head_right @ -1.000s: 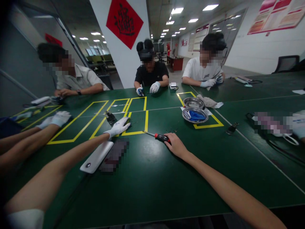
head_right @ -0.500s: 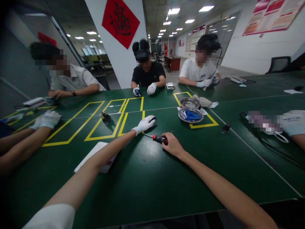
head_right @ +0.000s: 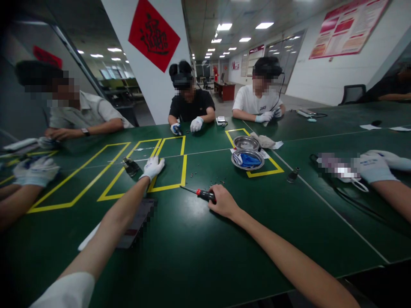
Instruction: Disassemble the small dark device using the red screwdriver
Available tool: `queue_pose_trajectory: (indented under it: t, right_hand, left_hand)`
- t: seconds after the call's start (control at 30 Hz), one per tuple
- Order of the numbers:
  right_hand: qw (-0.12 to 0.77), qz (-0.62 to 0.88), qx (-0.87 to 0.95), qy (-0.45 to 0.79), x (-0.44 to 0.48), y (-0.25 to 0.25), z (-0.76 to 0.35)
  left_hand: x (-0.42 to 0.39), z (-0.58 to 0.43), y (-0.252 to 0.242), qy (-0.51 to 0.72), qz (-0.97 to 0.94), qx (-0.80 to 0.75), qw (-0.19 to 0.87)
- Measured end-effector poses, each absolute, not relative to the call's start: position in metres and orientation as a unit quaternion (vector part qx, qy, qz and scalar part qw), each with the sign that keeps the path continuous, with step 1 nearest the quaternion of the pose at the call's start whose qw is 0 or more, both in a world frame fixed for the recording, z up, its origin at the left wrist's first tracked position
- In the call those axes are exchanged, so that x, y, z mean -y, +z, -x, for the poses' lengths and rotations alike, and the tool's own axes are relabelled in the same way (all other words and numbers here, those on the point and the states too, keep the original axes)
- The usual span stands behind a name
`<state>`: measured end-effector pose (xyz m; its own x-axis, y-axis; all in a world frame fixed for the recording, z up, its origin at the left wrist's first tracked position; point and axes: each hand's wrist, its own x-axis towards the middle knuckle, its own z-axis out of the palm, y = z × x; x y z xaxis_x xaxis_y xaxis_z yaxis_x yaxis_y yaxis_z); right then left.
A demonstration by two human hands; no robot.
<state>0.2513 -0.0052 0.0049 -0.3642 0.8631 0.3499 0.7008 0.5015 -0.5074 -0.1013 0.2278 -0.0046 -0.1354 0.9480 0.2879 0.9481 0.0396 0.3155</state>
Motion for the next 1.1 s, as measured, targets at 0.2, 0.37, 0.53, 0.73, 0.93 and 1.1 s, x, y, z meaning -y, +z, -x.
queue_pose_trajectory:
  t: [0.2,0.37,0.53,0.73,0.93,1.1]
  right_hand:
    - [0.264,0.471,0.834,0.113,0.003,0.007,-0.249]
    - [0.268,0.461,0.837,0.122,0.004,0.006,-0.248]
    - [0.272,0.424,0.855,0.126,0.01,0.005,-0.249]
    - [0.269,0.376,0.872,0.162,0.02,0.007,-0.252]
    - [0.253,0.344,0.889,0.163,0.024,0.009,-0.251]
    - [0.254,0.335,0.895,0.147,0.025,0.007,-0.251]
  left_hand:
    - [-0.239,0.098,-0.012,-0.145,0.729,0.668,-0.018]
    - [-0.214,0.04,-0.012,-0.16,0.83,0.531,-0.057]
    - [-0.175,-0.026,-0.013,-0.199,0.887,0.405,-0.095]
    - [-0.137,-0.071,-0.009,-0.237,0.889,0.362,-0.151]
    - [-0.118,-0.1,-0.008,-0.29,0.819,0.449,-0.206]
    - [-0.108,-0.132,-0.006,-0.375,0.708,0.527,-0.283]
